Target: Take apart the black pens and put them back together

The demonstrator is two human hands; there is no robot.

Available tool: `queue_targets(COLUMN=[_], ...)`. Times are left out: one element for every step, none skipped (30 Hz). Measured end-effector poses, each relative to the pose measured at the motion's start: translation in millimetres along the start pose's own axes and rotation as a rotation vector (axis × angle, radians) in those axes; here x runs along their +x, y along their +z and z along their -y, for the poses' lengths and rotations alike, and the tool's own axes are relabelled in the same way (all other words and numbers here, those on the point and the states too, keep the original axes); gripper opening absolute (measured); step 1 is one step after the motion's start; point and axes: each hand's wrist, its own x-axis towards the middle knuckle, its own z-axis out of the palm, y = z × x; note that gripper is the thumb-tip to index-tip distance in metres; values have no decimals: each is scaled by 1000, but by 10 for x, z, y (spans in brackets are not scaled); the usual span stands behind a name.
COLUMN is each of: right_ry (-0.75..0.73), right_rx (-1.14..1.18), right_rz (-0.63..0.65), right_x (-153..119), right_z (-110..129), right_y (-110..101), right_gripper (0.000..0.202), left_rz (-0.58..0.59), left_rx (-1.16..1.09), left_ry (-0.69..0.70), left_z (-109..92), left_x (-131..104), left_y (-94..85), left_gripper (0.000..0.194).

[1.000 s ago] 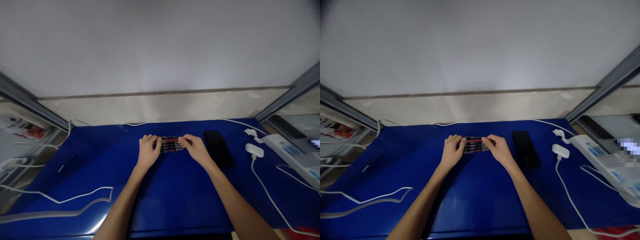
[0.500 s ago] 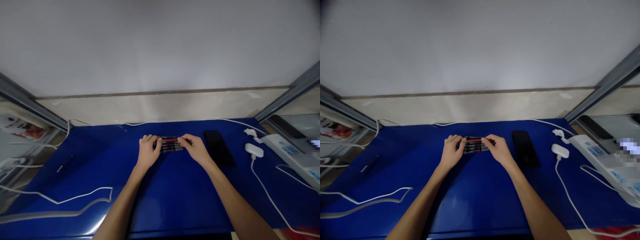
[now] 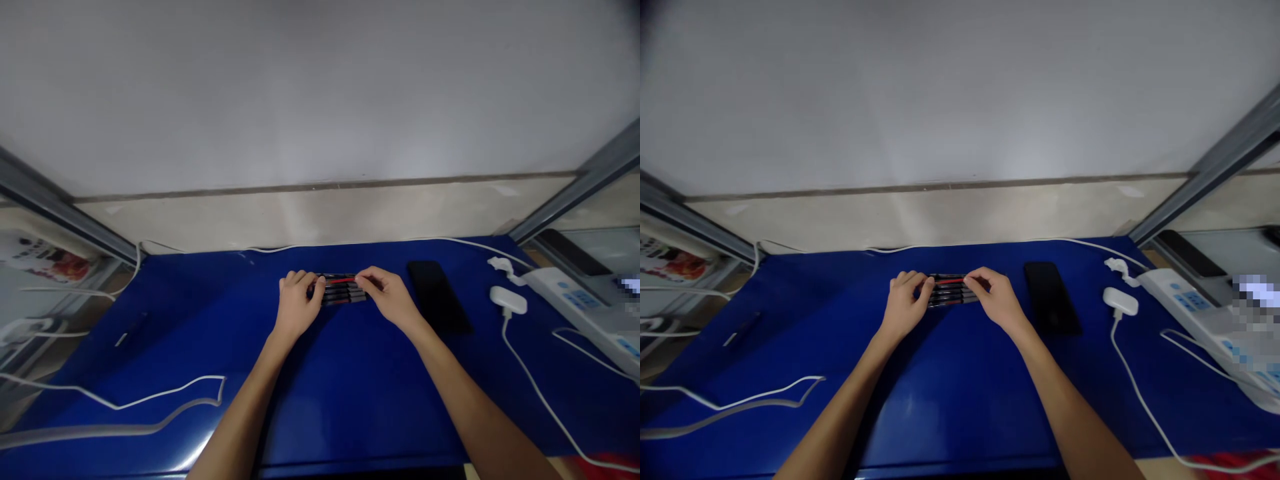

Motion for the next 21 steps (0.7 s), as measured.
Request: queue_targets(right_ry=[-4, -4, -1, 4, 9, 14, 19, 26, 35, 45, 56, 65, 70, 66, 56, 43, 30, 20, 14, 12, 16], right_rx=[7, 15, 21, 24, 21, 16, 11, 8, 6, 4, 2, 0, 1, 1, 2, 4, 9, 15, 22, 26, 29], right_rz=[-3, -6, -6, -8, -7, -4, -3, -1, 2, 5, 6, 10, 15, 19, 21, 22, 20, 15, 10, 8, 8], right_x=[3, 6, 9, 11, 12, 13, 12, 10, 8, 5, 1, -2, -4, -5, -5, -4, -2, 0, 2, 4, 4], right_z=[-2, -6, -9, -14, -17, -19, -20, -19, -17, -14, -10, -7, -4, -2, -1, -2, -3, -5, -6, -7, -8], right_y=[-2, -4, -6, -8, -9, -10, -9, -7, -5, -2, 0, 2, 3, 2, 1, -1, -3, -5, -6, -6, -5], right_gripper=[18, 17, 16, 16, 16, 17, 18, 20, 23, 27, 32, 35, 37, 35, 32, 28, 24, 21, 20, 19, 19], left_rz=[-1, -3, -3, -4, -5, -6, -7, -7, -6, -6, -7, -7, -7, -8, -8, -9, -11, -12, -14, -15, -17], left_rx=[-1, -3, -3, -2, -2, -3, -5, -7, -9, -9, -8, -7, -6, -6, -6, -6, -4, -1, 2, 5, 7], left_ry=[-1, -2, -2, -1, 1, 3, 4, 5, 5, 5, 5, 5, 5, 5, 4, 2, -1, -5, -8, -9, -9], left_z=[0, 0, 0, -1, -1, -2, -2, -3, -4, -5, -6, -6, -7, -7, -7, -6, -5, -4, -3, -1, -1], left_x=[2, 4, 5, 6, 5, 4, 2, 0, -1, -2, -3, -2, 0, 1, 4, 5, 7, 8, 7, 6, 5], left_y=[-4, -8, -11, -14, -15, -15, -14, -13, -11, -9, -7, -6, -5, -5, -5, -5, -6, -6, -6, -7, -7], left_gripper=[34, 34, 35, 35, 34, 34, 34, 34, 33, 33, 33, 34, 34, 34, 34, 34, 34, 34, 34, 34, 34])
